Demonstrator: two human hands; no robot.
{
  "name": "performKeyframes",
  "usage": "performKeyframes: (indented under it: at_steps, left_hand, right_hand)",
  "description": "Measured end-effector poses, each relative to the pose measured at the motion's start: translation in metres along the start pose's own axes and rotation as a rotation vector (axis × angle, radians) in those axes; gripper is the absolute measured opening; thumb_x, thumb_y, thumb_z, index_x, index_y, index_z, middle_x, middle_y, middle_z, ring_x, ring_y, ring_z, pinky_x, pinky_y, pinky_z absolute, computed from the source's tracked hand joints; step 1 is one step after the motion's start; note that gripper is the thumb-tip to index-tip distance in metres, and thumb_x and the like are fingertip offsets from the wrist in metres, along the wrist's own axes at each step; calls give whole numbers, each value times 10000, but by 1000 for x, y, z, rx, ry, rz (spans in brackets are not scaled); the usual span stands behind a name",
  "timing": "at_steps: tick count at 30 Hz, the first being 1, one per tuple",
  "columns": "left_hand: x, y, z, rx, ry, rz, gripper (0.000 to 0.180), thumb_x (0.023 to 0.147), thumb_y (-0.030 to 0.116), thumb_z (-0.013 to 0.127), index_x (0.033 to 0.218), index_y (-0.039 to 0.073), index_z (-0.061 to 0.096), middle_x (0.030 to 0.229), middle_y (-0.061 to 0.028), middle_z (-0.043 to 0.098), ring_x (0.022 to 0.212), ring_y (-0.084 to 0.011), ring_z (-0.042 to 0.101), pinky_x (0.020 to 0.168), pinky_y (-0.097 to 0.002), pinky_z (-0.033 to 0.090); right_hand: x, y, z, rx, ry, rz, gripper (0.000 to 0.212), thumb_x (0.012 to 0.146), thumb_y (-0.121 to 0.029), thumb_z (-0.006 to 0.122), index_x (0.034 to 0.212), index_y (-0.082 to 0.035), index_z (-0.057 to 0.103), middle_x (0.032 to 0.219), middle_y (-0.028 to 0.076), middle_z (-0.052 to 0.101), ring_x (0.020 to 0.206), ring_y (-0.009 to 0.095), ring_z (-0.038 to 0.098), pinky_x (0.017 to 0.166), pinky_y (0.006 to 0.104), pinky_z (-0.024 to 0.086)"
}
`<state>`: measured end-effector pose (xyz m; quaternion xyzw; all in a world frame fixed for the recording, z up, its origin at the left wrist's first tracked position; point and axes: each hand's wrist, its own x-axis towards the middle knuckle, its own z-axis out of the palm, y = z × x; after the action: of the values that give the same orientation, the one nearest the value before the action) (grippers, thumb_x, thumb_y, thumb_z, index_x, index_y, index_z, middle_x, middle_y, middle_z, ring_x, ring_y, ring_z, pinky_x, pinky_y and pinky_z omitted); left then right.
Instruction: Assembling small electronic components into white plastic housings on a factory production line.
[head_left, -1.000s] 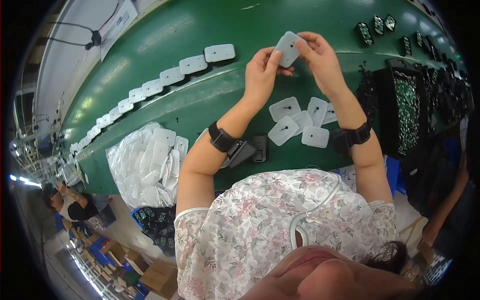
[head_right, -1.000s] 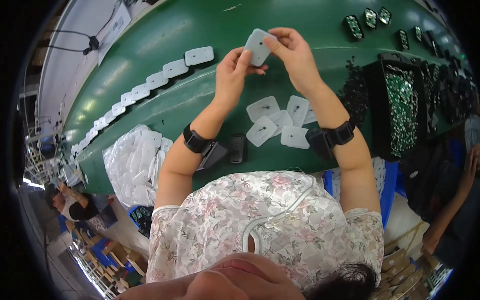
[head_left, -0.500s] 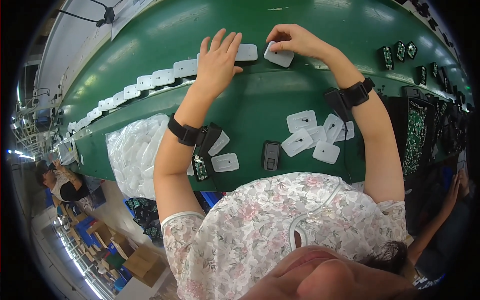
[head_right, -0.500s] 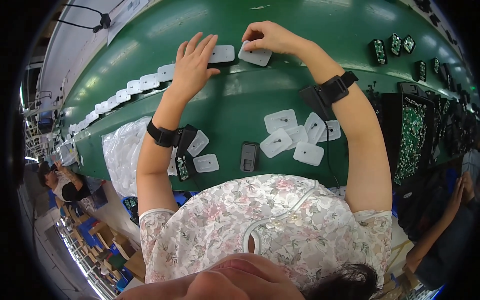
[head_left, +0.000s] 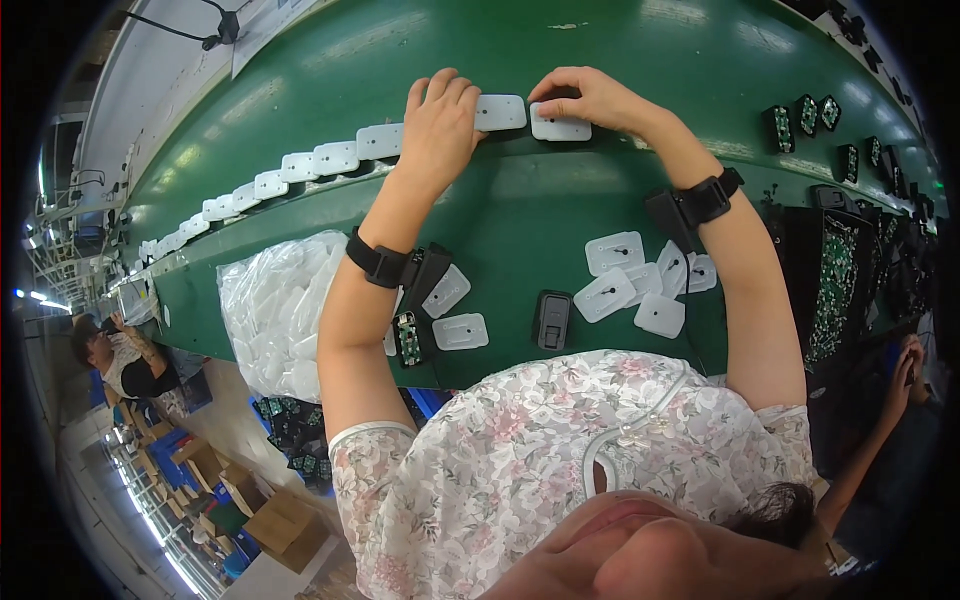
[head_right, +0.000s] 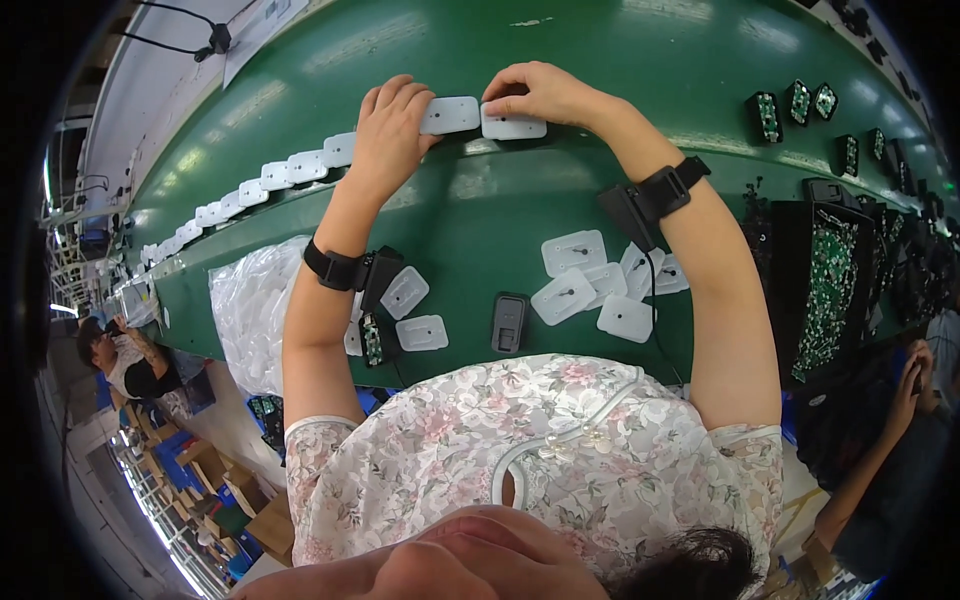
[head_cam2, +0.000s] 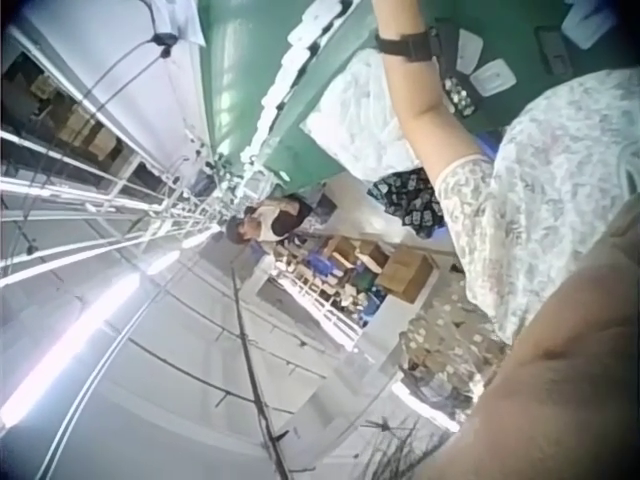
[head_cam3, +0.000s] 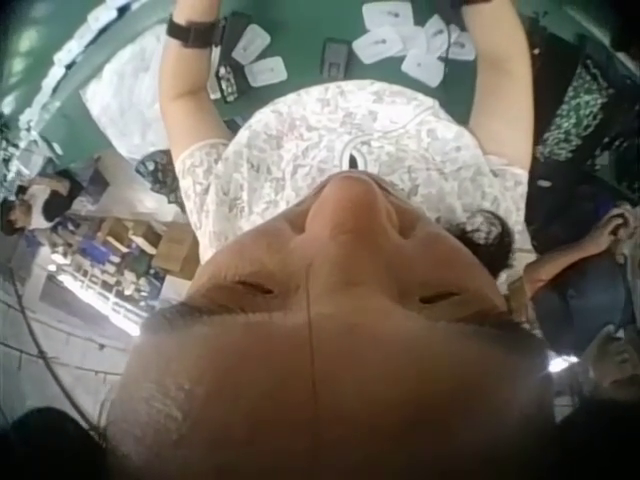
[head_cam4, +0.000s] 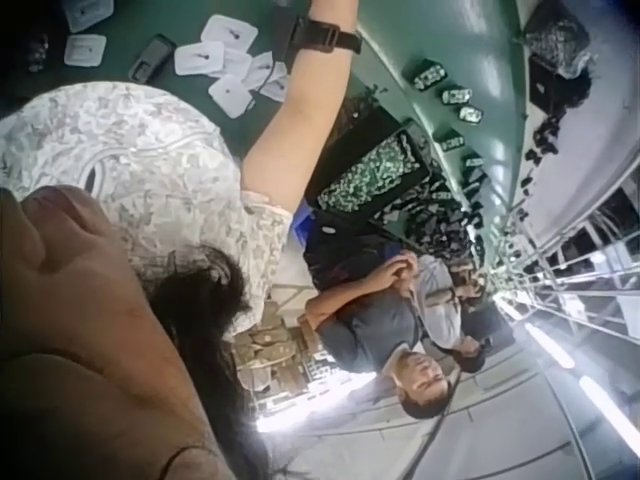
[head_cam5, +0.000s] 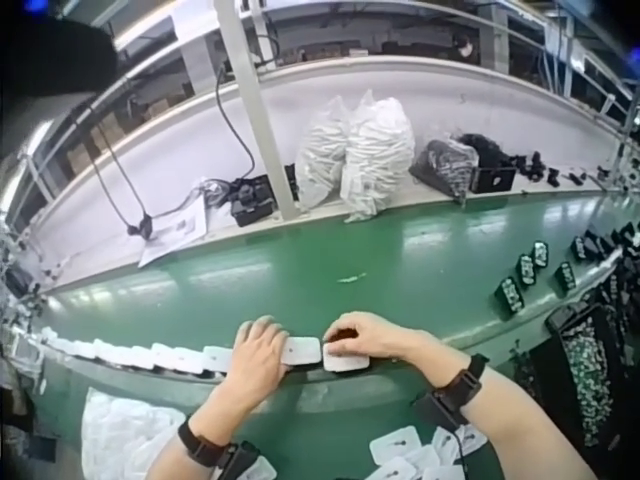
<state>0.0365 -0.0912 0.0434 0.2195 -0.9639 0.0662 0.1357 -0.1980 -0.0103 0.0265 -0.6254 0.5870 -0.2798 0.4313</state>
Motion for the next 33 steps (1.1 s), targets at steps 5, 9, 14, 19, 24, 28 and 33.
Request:
performKeyframes:
  at_steps: [5,9,14,19,24,28,33]
  left_hand:
    - [0,9,-44,-40,145,-70,494,666,95,777,1101,20,558,1162,-93,578,1203,-263,467,995,-429,375]
    - [-1,30,-74,-212,231,-70,539,675,49,762,1154,17,517,1161,-120,568,1122,-295,529,891,-420,458]
    - [-11,49,-87,-846,119,-204,553,721,-63,690,1215,23,460,1148,-160,554,893,-343,637,719,-379,544]
    - [-20,66,-89,-1293,47,-359,509,771,-44,690,1220,19,456,1118,-143,571,915,-245,655,752,-320,548]
    - [-25,71,-99,-1651,35,-370,458,817,4,704,1221,7,488,1112,-107,591,931,-177,642,800,-279,533]
    - [-24,85,-96,-1672,227,-404,401,844,-11,674,1216,-4,525,1125,-100,586,966,-160,625,840,-264,517]
    - [-29,104,-92,-1552,376,-196,371,832,-50,664,1188,-19,562,1222,-116,497,1014,-172,609,886,-278,525]
  right_hand:
    - [-22,-33,-5,-35,472,-169,307,887,-239,651,1161,-100,637,1090,25,603,936,122,571,792,272,458]
    - [-47,-73,11,-2,502,-456,422,855,-225,679,1253,-114,593,1209,58,579,1042,168,576,895,306,445]
    - [-69,-92,29,-109,483,-629,404,820,-144,693,1214,-93,625,1231,112,572,1047,259,591,864,339,498]
    - [-87,-93,32,-244,527,-663,407,811,-140,694,1211,-101,631,1215,125,577,1016,272,599,828,340,521]
    - [-99,-95,31,-226,553,-704,389,796,-126,705,1181,-105,655,1222,134,572,1039,274,596,840,348,521]
    - [-105,-94,35,-302,601,-769,430,781,-117,719,1201,-88,632,1233,146,567,1063,286,587,883,351,500]
    - [-117,-96,49,167,621,-665,379,905,-181,628,1223,13,563,1238,156,569,1107,246,563,955,338,444]
